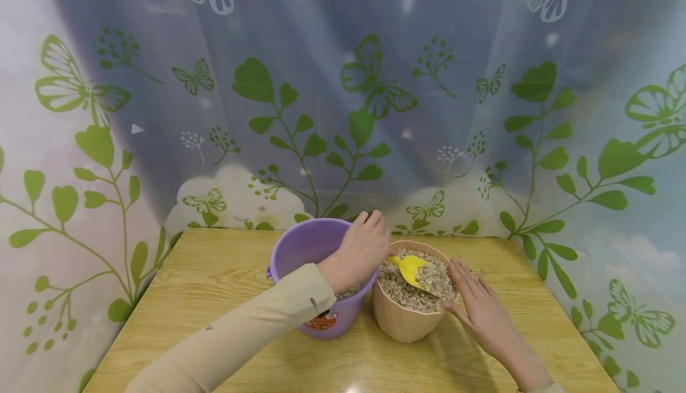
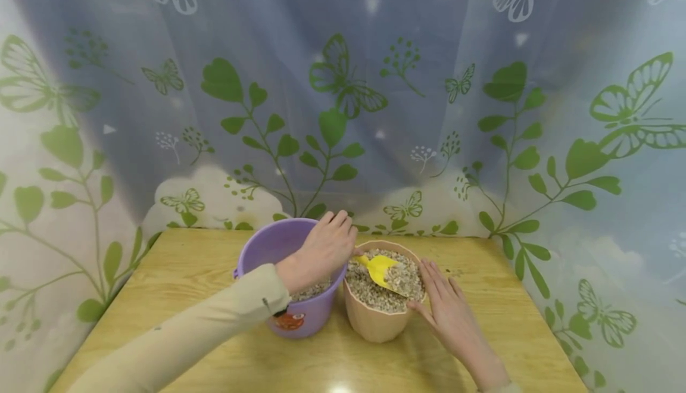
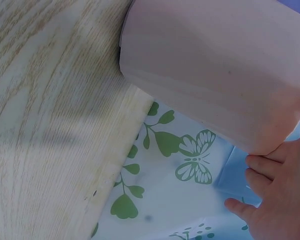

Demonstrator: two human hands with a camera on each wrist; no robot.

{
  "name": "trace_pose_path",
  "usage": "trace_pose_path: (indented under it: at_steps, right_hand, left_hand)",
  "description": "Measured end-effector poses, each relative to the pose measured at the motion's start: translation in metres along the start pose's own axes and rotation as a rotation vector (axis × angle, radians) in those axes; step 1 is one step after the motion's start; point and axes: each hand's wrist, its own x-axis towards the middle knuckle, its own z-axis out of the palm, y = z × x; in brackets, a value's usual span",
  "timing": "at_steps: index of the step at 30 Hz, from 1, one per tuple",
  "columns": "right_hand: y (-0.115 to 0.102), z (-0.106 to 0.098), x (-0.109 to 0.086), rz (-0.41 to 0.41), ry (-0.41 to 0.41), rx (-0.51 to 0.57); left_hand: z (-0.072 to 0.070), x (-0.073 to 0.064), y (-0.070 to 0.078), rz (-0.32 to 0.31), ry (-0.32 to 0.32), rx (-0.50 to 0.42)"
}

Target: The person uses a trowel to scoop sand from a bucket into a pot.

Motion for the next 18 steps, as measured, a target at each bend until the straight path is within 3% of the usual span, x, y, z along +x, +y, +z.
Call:
trace_pose_path:
  at_steps: [4,11,18]
  right_hand:
    - [0.000,0.001,0.000,0.003,-0.008,-0.003]
    - [0.000,0.000,0.000,0.000,0.005,0.010]
    - [0.001,0.001,0.000,-0.012,0.014,-0.005]
  left_hand:
    - [-0.006,-0.001,-0.006,0.019,-0.053,-0.002]
    - [-0.017,0.000,-0.021,0.015,-0.029,0.009]
    - [-0.031,0.004,-0.028,0.055,-0.079,0.090]
